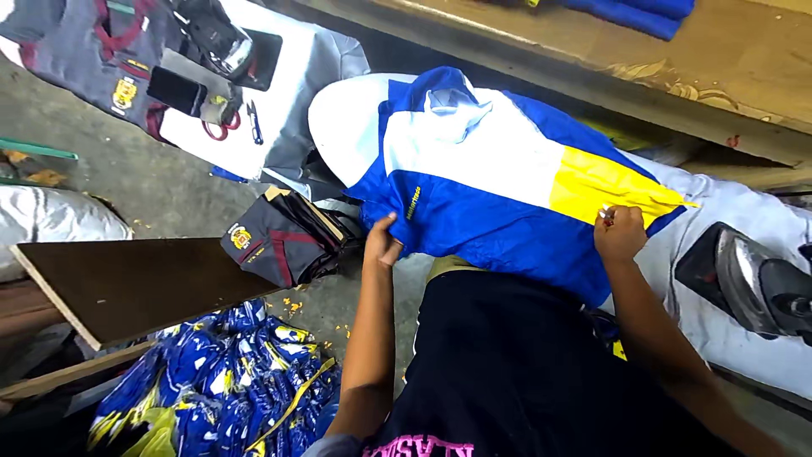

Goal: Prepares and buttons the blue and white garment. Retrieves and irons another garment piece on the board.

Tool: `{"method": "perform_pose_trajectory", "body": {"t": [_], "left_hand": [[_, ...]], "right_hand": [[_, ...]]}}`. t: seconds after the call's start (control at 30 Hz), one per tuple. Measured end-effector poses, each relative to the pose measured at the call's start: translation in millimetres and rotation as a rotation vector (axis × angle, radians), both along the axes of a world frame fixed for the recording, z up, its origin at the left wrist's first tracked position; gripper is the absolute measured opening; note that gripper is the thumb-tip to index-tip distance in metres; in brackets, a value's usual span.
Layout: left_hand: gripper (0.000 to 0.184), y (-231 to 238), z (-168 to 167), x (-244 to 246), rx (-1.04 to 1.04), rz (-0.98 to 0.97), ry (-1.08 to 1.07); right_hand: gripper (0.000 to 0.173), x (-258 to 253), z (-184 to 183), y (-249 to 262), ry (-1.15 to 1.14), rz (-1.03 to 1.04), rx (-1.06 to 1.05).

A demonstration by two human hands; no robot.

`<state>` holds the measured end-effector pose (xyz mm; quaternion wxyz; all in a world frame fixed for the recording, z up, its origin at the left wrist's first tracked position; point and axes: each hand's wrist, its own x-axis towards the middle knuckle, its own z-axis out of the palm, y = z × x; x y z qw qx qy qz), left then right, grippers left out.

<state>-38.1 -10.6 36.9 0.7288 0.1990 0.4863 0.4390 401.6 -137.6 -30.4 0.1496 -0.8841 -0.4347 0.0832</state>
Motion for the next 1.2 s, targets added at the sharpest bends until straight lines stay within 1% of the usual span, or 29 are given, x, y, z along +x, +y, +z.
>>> {"method": "perform_pose_trajectory", "body": {"t": [0.07, 0.13, 0.17, 0.2, 0.23, 0.27, 0.3, 0.33, 0.37, 0.4, 0.47, 0.5, 0.53, 0.57, 0.6, 0.63, 0.67, 0.73, 0.77, 0.83, 0.9, 0.97, 1.0, 1.03, 1.07, 1.1, 1.13, 1.17, 1.2], "left_hand": [[0.026, -17.4, 24.4, 19.0, 0.077, -0.345, 0.160], [0.033, -31.2, 45.3, 37.4, 0.221, -0.784, 0.257], [0.034, -33.9, 48.7, 43.8, 0.275, -0.977, 0.309], [0.033, -33.8, 47.3, 47.4, 0.296, -1.120, 0.385], [0.031, -32.0, 42.5, 47.4, 0.293, -1.209, 0.484], [0.029, -29.7, 36.5, 44.4, 0.270, -1.250, 0.596], [0.029, -27.7, 32.0, 39.3, 0.250, -1.244, 0.688], [0.028, -26.2, 30.3, 32.1, 0.223, -1.190, 0.739], [0.028, -25.9, 31.0, 23.0, 0.185, -1.085, 0.745], [0.030, -26.5, 32.3, 12.2, 0.144, -0.920, 0.709], [0.031, -26.5, 29.0, -9.0, 0.082, -0.404, 0.541], [0.031, -22.1, 21.0, -20.5, 0.058, -0.128, 0.427], [0.031, -15.9, 12.1, -32.7, 0.023, 0.097, 0.334], [0.029, -11.3, 3.1, -43.9, -0.023, 0.261, 0.306], [0.021, -8.6, -5.9, -49.9, -0.083, 0.384, 0.363], [0.012, -7.9, -13.7, -50.5, -0.127, 0.466, 0.483], [0.012, -11.4, -16.9, -48.6, -0.113, 0.487, 0.621], [0.050, -23.4, -7.9, -39.1, 0.066, 0.388, 0.856], [0.058, -26.6, -1.5, -30.2, 0.202, 0.318, 0.947], [0.060, -29.3, 9.6, -4.9, 0.472, 0.168, 1.084], [0.055, -29.1, 14.5, 23.4, 0.677, -0.045, 1.175], [0.059, -26.3, 14.0, 53.4, 0.820, -0.276, 1.297], [0.063, -22.7, 9.3, 66.8, 0.880, -0.342, 1.366], [0.065, -16.8, 0.4, 76.3, 0.916, -0.389, 1.434], [0.063, -8.7, -9.3, 81.5, 0.923, -0.423, 1.491], [0.055, 0.4, -15.3, 83.1, 0.880, -0.462, 1.516], [0.044, 9.6, -14.8, 82.7, 0.797, -0.498, 1.500], [0.036, 17.9, -8.7, 81.4, 0.694, -0.508, 1.439], [0.034, 24.0, -1.7, 79.3, 0.610, -0.474, 1.340]], "right_hand": [[0.028, 0.0, -0.6, 0.5, 0.004, -0.006, 0.014], [0.027, -1.5, -0.5, 0.9, 0.002, -0.009, 0.028], [0.026, -2.0, 0.0, 0.4, 0.003, -0.010, 0.038], [0.026, -2.4, 0.6, 0.2, 0.004, -0.013, 0.051], [0.025, -2.5, 0.5, 0.0, 0.007, -0.017, 0.057], [0.025, -2.6, 0.5, -0.2, 0.009, -0.017, 0.061], [0.025, -2.4, 0.7, -0.1, 0.020, -0.018, 0.059], [0.025, -2.1, -0.4, -0.5, 0.021, -0.019, 0.069], [0.024, -1.7, -1.4, -0.7, 0.029, -0.023, 0.072], [0.023, -0.1, -3.0, -1.2, 0.035, -0.020, 0.078], [0.023, 2.5, -2.3, -2.2, 0.054, -0.002, 0.078], [0.023, 3.0, -1.9, -2.9, 0.062, 0.003, 0.081], [0.023, 2.8, -1.9, -3.9, 0.067, 0.011, 0.084], [0.022, 1.4, -1.5, -5.3, 0.062, 0.024, 0.093], [0.023, -0.7, -0.4, -6.3, 0.054, 0.045, 0.103], [0.023, -2.7, 2.0, -6.4, 0.060, 0.067, 0.102], [0.023, -4.4, 3.4, -6.3, 0.060, 0.087, 0.102], [0.024, -6.4, 3.0, -6.9, 0.061, 0.099, 0.099], [0.024, -6.3, 1.5, -7.7, 0.053, 0.104, 0.109], [0.024, -5.0, -3.1, -8.5, 0.037, 0.106, 0.124], [0.025, -3.7, -5.1, -7.1, 0.032, 0.103, 0.108], [0.024, -4.0, -4.8, -5.6, 0.043, 0.093, 0.099], [0.024, -4.6, -4.5, -5.3, 0.037, 0.093, 0.110], [0.024, -5.4, -4.1, -5.5, 0.032, 0.093, 0.122], [0.023, -6.0, -4.2, -6.0, 0.025, 0.095, 0.131], [0.023, -6.4, -4.6, -6.9, 0.019, 0.103, 0.143], [0.023, -6.4, -4.5, -7.3, 0.018, 0.109, 0.149], [0.024, -6.0, -4.3, -7.1, 0.018, 0.112, 0.156], [0.024, -5.3, -4.4, -7.3, 0.018, 0.112, 0.160]]}}
